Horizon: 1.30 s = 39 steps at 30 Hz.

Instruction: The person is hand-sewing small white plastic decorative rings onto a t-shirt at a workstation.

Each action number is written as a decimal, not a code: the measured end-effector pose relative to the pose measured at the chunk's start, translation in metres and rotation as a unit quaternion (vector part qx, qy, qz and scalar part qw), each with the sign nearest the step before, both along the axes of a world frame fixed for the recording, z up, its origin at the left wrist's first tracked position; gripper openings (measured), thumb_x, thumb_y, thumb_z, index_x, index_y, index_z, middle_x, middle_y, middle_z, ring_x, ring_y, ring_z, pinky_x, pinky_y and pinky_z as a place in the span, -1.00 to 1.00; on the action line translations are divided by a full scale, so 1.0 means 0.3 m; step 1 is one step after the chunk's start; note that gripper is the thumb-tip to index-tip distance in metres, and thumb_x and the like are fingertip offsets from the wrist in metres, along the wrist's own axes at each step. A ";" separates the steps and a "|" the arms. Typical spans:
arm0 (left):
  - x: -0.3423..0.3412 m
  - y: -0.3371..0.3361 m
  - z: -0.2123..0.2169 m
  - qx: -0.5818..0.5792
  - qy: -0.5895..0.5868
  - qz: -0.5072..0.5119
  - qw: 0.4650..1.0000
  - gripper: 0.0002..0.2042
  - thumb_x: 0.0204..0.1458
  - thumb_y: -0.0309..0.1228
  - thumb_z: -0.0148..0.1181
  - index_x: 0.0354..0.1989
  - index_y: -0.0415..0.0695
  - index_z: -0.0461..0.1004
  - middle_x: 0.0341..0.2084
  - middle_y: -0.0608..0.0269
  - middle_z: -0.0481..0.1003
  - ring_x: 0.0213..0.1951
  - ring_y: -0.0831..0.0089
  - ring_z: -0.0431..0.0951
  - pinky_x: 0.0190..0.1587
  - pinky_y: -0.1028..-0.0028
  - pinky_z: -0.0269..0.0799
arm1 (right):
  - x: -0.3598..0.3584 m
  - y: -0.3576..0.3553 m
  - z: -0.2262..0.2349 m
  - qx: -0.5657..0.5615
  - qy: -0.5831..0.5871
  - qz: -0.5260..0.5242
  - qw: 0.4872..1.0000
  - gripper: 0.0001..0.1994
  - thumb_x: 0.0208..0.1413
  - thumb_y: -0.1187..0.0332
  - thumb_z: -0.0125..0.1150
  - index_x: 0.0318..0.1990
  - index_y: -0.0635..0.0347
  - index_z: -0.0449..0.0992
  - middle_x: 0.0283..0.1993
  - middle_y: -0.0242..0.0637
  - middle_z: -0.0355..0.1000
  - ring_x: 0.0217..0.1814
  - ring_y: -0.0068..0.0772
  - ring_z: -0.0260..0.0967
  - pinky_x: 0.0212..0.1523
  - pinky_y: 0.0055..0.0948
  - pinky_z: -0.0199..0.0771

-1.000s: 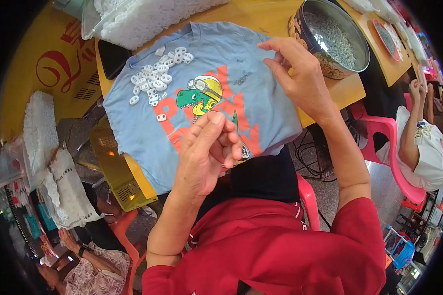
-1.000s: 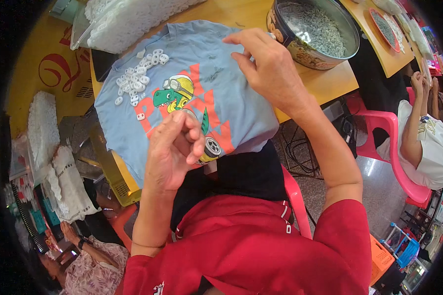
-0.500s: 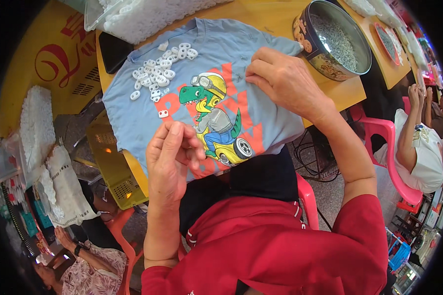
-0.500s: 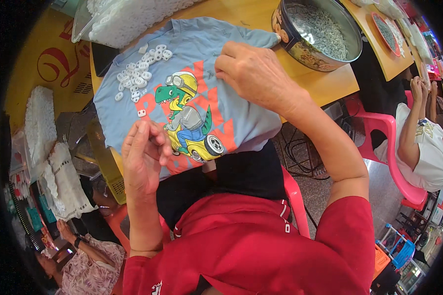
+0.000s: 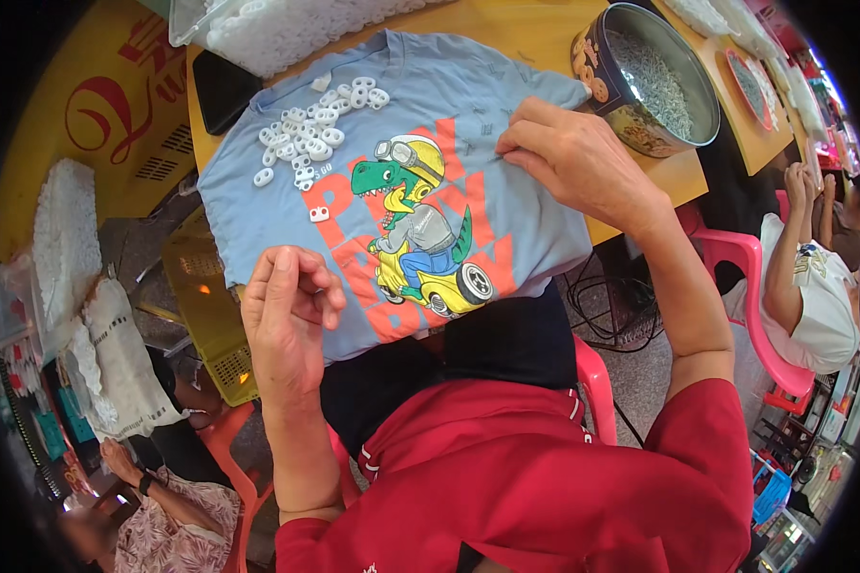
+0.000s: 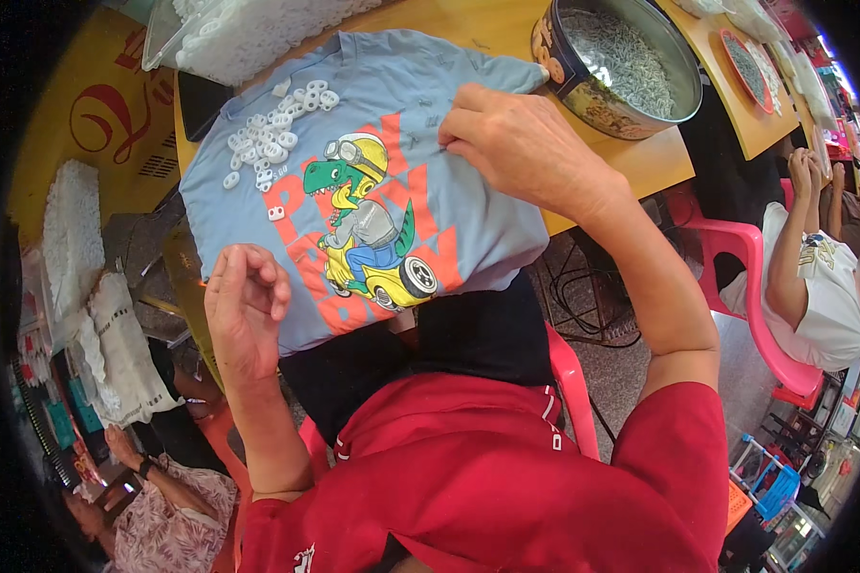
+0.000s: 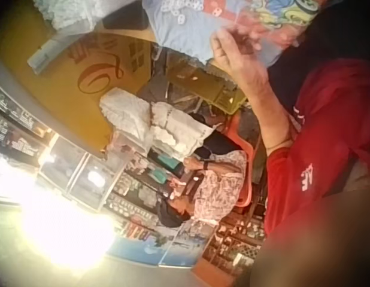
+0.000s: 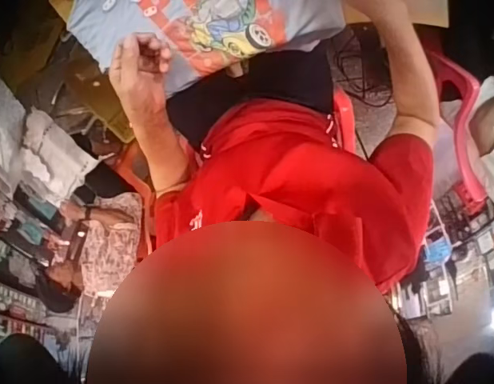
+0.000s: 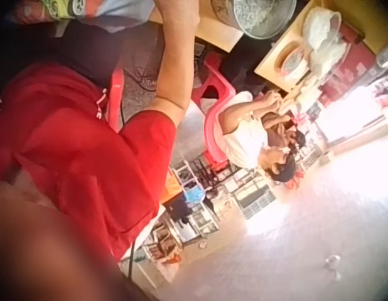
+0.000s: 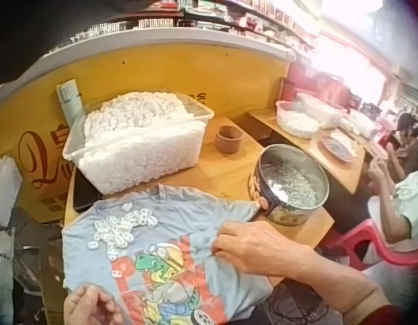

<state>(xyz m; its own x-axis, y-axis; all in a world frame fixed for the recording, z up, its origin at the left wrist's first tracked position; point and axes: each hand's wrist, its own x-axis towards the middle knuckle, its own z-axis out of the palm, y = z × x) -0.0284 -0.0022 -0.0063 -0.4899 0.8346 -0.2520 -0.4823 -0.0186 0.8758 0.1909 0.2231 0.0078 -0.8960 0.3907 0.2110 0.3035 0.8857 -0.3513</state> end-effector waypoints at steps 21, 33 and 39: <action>-0.018 -0.013 -0.009 -0.003 0.012 0.018 1.000 -0.76 0.26 -0.31 -0.04 -0.35 -0.23 0.38 -0.51 0.23 0.41 -0.53 0.49 0.44 -0.58 0.61 0.26 | -0.094 -0.006 -0.035 0.066 0.023 0.017 0.997 -0.91 -0.01 0.42 0.23 -0.32 0.15 0.52 -0.33 -0.27 0.38 -0.35 -0.15 0.40 -0.38 -0.28 0.37; -0.083 0.019 -0.020 -0.090 0.475 0.016 0.876 -0.92 0.15 -0.50 0.09 -0.31 -0.26 0.44 -0.46 0.29 0.44 -0.48 0.54 0.46 -0.48 0.57 0.31 | -0.172 0.029 0.006 0.144 -0.088 0.073 0.983 -0.97 -0.01 0.41 0.13 -0.42 0.11 0.48 -0.39 -0.25 0.33 -0.34 -0.13 0.38 -0.39 -0.24 0.36; -0.082 0.067 -0.026 -0.086 0.633 -0.009 0.769 -0.91 0.04 -0.51 0.18 -0.28 -0.21 0.47 -0.38 0.14 0.44 -0.44 0.24 0.50 -0.42 0.36 0.38 | -0.163 0.018 0.004 0.135 -0.049 0.092 0.985 -0.96 -0.02 0.43 0.14 -0.40 0.15 0.44 -0.41 -0.25 0.32 -0.36 -0.13 0.36 -0.41 -0.22 0.33</action>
<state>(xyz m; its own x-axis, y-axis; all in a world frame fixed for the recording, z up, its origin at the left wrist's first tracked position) -0.0531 0.0178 -0.0141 -0.4218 0.8521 0.3099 0.7610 0.1469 0.6319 0.1421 0.2283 0.0089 -0.9678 0.1613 0.1931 0.1499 0.9860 -0.0725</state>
